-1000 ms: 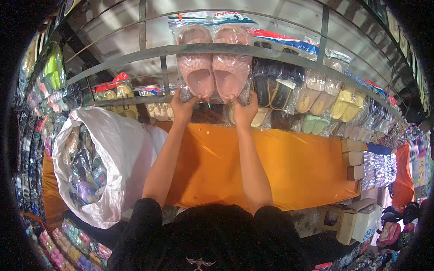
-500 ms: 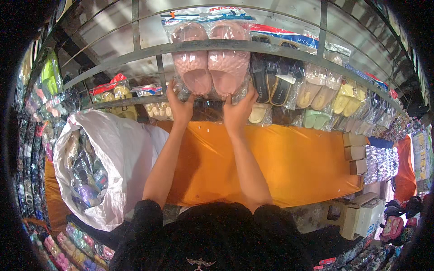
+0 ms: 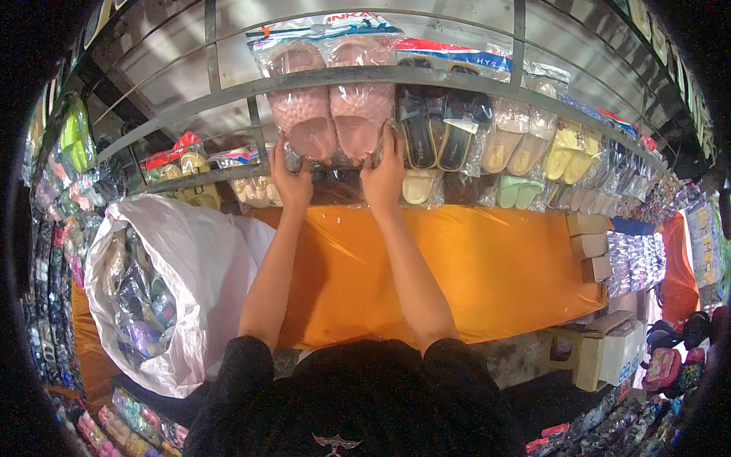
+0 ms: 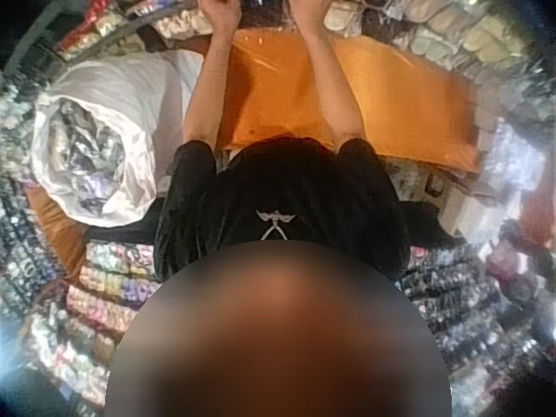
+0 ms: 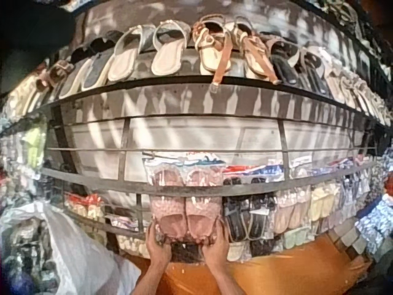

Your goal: Arranging and sorting packaged slippers from a large bag onto retail display shelves.

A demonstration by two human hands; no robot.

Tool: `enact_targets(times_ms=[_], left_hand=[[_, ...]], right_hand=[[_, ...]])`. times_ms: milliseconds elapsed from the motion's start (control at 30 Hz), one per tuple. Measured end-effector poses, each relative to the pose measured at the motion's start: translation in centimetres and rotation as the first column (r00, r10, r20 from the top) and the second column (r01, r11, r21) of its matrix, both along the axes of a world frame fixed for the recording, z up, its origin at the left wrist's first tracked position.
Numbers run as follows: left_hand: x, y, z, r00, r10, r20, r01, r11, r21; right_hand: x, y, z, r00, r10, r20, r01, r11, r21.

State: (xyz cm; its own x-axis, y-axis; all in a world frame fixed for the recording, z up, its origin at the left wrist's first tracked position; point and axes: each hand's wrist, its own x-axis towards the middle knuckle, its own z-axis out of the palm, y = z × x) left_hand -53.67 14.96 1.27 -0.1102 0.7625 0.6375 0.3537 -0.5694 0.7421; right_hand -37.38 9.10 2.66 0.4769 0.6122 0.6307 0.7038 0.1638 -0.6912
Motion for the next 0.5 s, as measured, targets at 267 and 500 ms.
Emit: enact_targets(times_ms=[267,500], left_hand=[[-1.2,0.4,-0.5,0.988,-0.045,-0.145,0.049,0.999,0.022],[-4.2,-2.0,-0.5,0.971,0.054,-0.233,-0.052,0.999,0.015]], right_hand=[[0.9,0.5,-0.5,0.997,0.076,0.004,-0.076,0.997,0.001],[-0.8,-1.8,0.0,0.995,0.025,0.101,-0.022,0.999,-0.026]])
